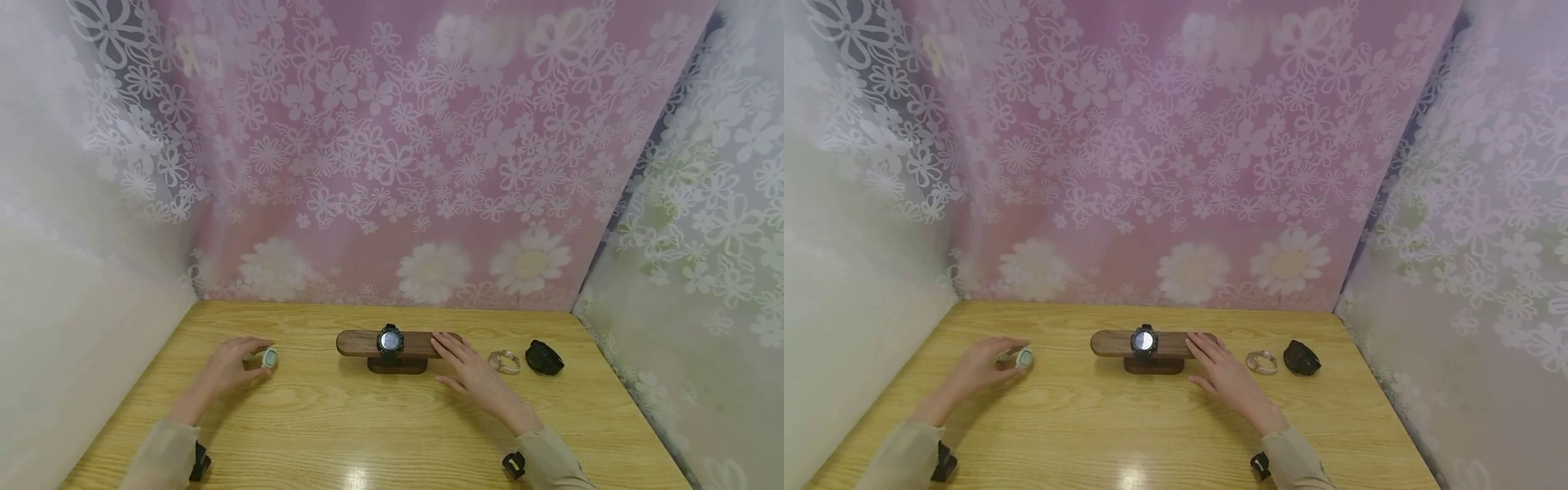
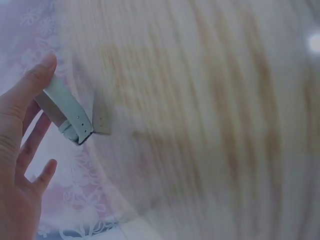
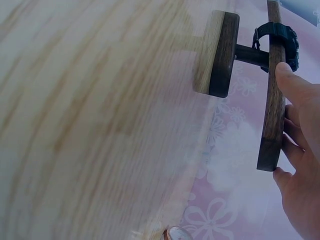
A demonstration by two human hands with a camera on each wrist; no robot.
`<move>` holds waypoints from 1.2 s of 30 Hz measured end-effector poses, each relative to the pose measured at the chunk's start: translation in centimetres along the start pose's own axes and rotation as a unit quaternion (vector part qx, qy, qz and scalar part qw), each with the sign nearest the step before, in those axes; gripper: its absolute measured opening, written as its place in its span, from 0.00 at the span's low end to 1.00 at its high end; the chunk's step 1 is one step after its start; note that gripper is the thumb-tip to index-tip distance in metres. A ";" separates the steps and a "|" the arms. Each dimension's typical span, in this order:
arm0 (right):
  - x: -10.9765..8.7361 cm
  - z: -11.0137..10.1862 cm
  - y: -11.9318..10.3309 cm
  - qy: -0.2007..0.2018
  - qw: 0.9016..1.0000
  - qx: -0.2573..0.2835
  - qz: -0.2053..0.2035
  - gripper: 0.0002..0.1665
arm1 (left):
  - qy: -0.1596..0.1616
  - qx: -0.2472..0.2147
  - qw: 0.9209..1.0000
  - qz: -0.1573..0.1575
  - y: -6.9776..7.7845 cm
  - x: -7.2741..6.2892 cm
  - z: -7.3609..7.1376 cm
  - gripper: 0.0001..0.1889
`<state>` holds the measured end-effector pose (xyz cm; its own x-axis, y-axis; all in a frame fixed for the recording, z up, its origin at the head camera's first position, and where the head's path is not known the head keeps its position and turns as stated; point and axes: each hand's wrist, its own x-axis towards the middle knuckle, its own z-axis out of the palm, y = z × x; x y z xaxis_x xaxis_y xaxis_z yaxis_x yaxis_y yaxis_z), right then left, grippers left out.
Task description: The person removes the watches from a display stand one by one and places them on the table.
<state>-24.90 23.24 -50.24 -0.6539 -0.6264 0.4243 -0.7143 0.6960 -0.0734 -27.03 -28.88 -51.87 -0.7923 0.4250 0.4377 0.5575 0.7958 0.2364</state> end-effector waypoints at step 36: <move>0.0 -0.1 0.0 -0.009 1.000 -0.001 0.007 0.44 | -0.051 -0.072 0.994 -0.057 -0.3 -0.1 1.3 0.32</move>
<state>-24.86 23.23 -50.16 -0.6686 -0.6224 0.4070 -0.7044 0.7054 -0.0785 -27.44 -28.63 -53.18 -0.8691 0.3838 0.3121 0.4870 0.7746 0.4035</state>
